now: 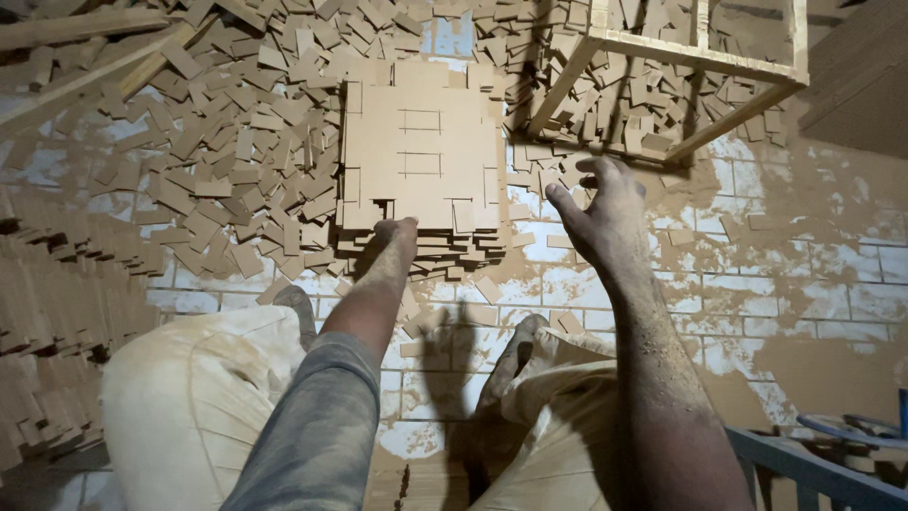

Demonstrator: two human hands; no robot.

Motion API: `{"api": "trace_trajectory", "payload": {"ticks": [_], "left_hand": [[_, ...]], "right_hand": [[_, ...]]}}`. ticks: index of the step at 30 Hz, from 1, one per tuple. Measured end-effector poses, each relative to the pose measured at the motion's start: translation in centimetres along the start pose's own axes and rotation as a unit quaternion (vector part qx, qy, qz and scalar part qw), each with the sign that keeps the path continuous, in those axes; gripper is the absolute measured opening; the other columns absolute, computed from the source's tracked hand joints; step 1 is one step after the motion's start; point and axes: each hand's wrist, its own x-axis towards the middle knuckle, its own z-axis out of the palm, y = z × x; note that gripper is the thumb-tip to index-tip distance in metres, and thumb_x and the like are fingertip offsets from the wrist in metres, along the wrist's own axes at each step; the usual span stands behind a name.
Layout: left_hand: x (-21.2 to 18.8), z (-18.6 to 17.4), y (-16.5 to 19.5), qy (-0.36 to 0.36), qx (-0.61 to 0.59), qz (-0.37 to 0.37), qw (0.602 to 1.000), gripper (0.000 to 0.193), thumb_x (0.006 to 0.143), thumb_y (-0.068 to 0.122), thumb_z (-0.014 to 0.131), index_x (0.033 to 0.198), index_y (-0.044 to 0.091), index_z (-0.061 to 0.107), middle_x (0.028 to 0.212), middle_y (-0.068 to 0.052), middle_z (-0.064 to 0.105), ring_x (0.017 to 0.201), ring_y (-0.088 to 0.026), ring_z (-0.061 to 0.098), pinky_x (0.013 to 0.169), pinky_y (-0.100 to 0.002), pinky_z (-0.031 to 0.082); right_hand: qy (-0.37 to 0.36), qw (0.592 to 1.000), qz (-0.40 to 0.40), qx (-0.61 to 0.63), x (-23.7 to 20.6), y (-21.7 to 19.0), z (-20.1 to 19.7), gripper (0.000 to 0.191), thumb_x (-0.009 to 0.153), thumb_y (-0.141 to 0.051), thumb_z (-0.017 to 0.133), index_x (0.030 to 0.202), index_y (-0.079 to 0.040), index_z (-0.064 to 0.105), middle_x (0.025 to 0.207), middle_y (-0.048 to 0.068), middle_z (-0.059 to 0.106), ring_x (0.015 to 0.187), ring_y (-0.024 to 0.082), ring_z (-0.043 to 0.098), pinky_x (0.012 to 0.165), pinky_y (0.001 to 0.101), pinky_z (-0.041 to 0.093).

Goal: The person sits on the floor and repeatedly picks up pre-cut wooden pieces with rectangular cutouts, inspects them, and places them into a stack. The person handles the pieces one at a time, turning them over and aligning them before stacking.

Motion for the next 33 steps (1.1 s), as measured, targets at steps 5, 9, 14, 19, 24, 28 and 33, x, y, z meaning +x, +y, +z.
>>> {"api": "trace_trajectory", "payload": {"ticks": [5, 9, 14, 19, 24, 28, 33], "left_hand": [[6.4, 3.2, -0.9, 0.009, -0.108, -0.041, 0.993, 0.063, 0.09, 0.043, 0.076, 0.136, 0.001, 0.065, 0.144, -0.023, 0.062, 0.129, -0.037, 0.061, 0.087, -0.036, 0.046], [10.4, 5.1, -1.2, 0.003, -0.296, -0.076, 0.952, 0.064, 0.089, 0.037, 0.082, 0.136, -0.003, 0.066, 0.144, -0.025, 0.063, 0.127, -0.036, 0.063, 0.078, -0.034, 0.047], [10.9, 4.2, 0.8, -0.169, -0.557, -0.004, 0.813, 0.049, 0.095, 0.016, 0.071, 0.135, -0.009, 0.06, 0.139, -0.027, 0.054, 0.119, -0.036, 0.06, 0.08, -0.034, 0.053], [9.0, 2.2, 5.2, -0.246, -0.611, 0.091, 0.747, 0.03, 0.097, -0.006, 0.05, 0.125, -0.016, 0.052, 0.128, -0.028, 0.051, 0.118, -0.042, 0.068, 0.099, -0.043, 0.059], [6.9, -1.0, 6.8, -0.196, -0.613, 0.232, 0.73, 0.018, 0.095, 0.0, 0.063, 0.108, -0.011, 0.059, 0.125, -0.027, 0.058, 0.114, -0.037, 0.067, 0.095, -0.049, 0.061], [4.1, -2.3, 1.8, -0.153, -0.677, 0.134, 0.707, 0.018, 0.092, 0.019, 0.068, 0.106, 0.013, 0.06, 0.11, -0.005, 0.062, 0.097, -0.025, 0.062, 0.073, -0.049, 0.053], [2.0, -1.6, -2.5, -0.29, -0.656, 0.083, 0.692, 0.026, 0.083, 0.0, 0.07, 0.109, 0.003, 0.066, 0.108, -0.012, 0.069, 0.096, -0.029, 0.068, 0.087, -0.042, 0.06]], "right_hand": [[-0.015, 1.0, 0.021, 0.005, 0.2, -0.7, -0.1, 0.055, 0.089, -0.036, 0.081, 0.122, 0.006, 0.066, 0.125, 0.025, 0.065, 0.113, 0.034, 0.065, 0.095, 0.0473, 0.054], [-0.034, 0.998, 0.048, 0.014, 0.2, -1.0, -0.2, 0.057, 0.089, -0.037, 0.08, 0.124, 0.006, 0.065, 0.126, 0.024, 0.064, 0.116, 0.034, 0.064, 0.095, 0.0463, 0.055], [-0.024, 0.999, 0.035, 0.003, 0.1, -1.2, -0.4, 0.054, 0.09, -0.037, 0.078, 0.122, 0.006, 0.066, 0.125, 0.025, 0.064, 0.116, 0.035, 0.063, 0.098, 0.0474, 0.052], [-0.04, 0.996, 0.069, 0.026, 0.5, -1.1, 0.2, 0.051, 0.091, -0.035, 0.076, 0.125, 0.001, 0.065, 0.124, 0.022, 0.065, 0.114, 0.033, 0.065, 0.099, 0.0464, 0.051], [-0.004, 0.999, 0.026, 0.029, 1.1, -0.7, 0.7, 0.04, 0.094, -0.03, 0.072, 0.122, -0.002, 0.068, 0.114, 0.021, 0.072, 0.111, 0.034, 0.068, 0.097, 0.0453, 0.052], [0.005, 0.998, 0.047, 0.036, 1.9, -0.9, 1.2, 0.04, 0.09, -0.03, 0.073, 0.119, -0.002, 0.069, 0.112, 0.021, 0.074, 0.106, 0.033, 0.071, 0.092, 0.0447, 0.054], [-0.02, 0.997, 0.028, 0.068, 2.3, -1.4, 2.3, 0.047, 0.089, -0.034, 0.073, 0.12, 0.001, 0.07, 0.116, 0.021, 0.074, 0.108, 0.033, 0.072, 0.094, 0.0435, 0.056]]}}
